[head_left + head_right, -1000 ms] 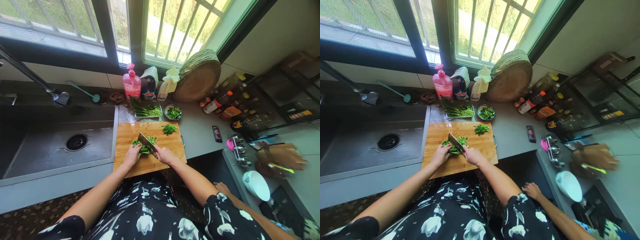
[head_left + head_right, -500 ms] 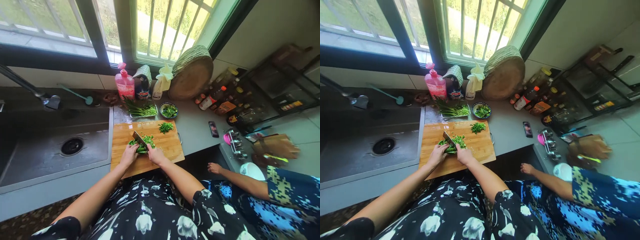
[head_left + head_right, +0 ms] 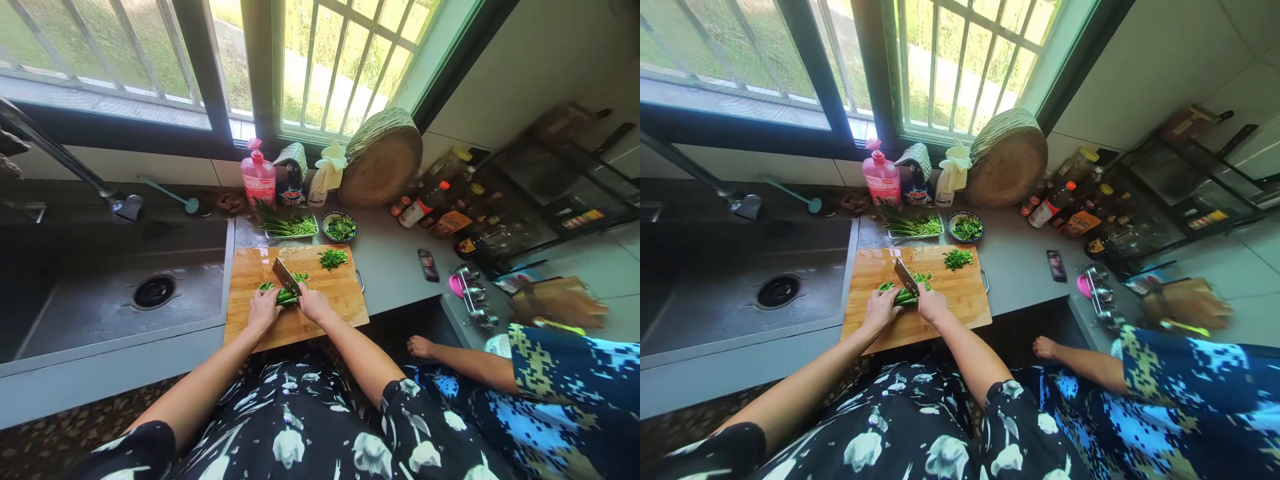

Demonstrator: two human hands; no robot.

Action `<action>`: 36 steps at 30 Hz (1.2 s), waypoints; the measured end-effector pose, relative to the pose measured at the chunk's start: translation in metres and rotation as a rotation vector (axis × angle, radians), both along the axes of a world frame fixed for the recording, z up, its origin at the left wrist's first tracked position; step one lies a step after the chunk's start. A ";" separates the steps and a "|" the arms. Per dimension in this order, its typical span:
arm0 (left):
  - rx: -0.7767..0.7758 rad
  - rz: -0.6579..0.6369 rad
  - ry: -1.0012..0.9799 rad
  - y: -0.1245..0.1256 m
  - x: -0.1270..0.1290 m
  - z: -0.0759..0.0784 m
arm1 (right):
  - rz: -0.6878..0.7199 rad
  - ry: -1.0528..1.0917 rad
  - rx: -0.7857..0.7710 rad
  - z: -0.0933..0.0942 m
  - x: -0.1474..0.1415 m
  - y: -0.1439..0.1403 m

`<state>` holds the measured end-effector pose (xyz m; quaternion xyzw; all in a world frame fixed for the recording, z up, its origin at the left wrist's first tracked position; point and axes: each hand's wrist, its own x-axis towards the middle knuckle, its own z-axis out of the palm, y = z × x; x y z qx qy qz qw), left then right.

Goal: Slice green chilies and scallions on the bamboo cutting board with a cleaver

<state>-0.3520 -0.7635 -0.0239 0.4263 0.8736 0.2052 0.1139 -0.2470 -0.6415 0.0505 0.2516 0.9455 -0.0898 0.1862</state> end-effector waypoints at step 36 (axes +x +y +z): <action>0.294 -0.129 0.099 -0.013 -0.009 -0.050 | 0.074 -0.072 0.037 0.025 0.011 -0.029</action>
